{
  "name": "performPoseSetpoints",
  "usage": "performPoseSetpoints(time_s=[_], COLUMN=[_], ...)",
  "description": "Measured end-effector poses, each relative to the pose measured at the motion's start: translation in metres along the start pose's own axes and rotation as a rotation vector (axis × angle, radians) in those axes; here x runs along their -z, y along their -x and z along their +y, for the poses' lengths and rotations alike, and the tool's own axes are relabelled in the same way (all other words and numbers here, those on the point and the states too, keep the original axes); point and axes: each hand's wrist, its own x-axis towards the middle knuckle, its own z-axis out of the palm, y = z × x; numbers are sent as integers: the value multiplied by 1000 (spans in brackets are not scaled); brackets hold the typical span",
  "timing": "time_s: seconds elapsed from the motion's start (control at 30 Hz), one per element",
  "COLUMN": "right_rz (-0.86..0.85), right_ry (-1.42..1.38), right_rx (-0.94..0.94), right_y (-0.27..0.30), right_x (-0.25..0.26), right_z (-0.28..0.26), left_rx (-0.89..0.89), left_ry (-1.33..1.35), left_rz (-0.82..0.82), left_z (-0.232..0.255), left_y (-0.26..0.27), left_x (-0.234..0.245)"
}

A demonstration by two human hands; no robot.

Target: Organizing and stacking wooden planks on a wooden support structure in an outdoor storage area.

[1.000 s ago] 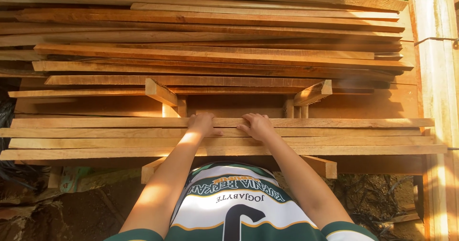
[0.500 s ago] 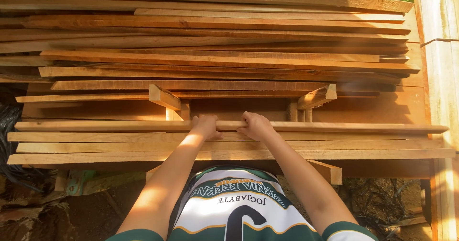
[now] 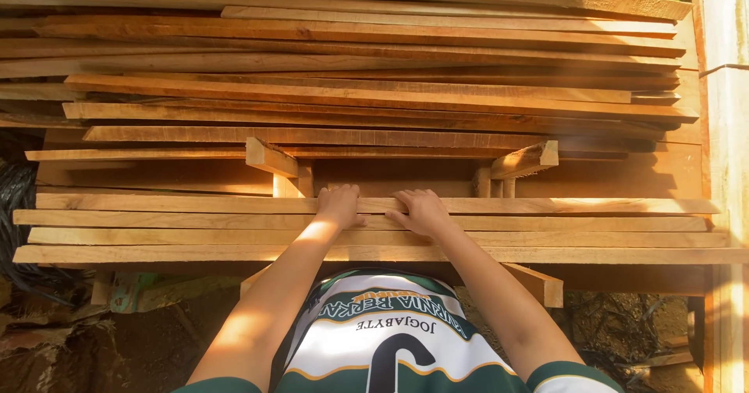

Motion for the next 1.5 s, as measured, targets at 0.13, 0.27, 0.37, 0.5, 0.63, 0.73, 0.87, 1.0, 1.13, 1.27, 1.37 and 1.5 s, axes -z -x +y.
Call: performPoseSetpoints(time_s=[0.13, 0.27, 0.37, 0.5, 0.63, 0.73, 0.87, 1.0, 1.13, 1.27, 1.37, 1.5], right_rz=[-104, -119, -180, -231, -288, -377, -392, -380, -455, -340, -19, -166], right_ry=[-36, -23, 8, 6, -35, -127, -132, -91, 52, 126, 292, 63], right_rx=[-54, -53, -88, -122, -166, -295, -439, -469, -482, -474, -390, -448], right_y=[2, -5, -13, -15, -12, -10, -28, -48, -54, -41, -43, -47], right_x=[12, 10, -4, -6, 4, 37, 32, 20, 19, -14, -34, 3], right_z=[-4, 0, 10, 10, 2, -23, -17, -11, -19, -12, 2, -9], left_rx=[-10, 3, 6, 7, 8, -56, -31, 34, 172, 158, 150, 142], left_ry=[28, 61, 114, 76, 93, 137, 87, 235, 295, 100, 57, 111], left_rz=[36, -1, -52, -57, -82, -130, -103, -106, 12, 83, 171, 257], left_z=[-2, 1, 8, 9, 17, 19, 23, 18, -5, -12, -16, -11], left_y=[-11, 3, 26, 25, 44, 56, 54, 51, 16, 7, 1, 14], left_x=[-19, -5, 15, 5, 24, 47, 47, 64, 43, 7, 4, 19])
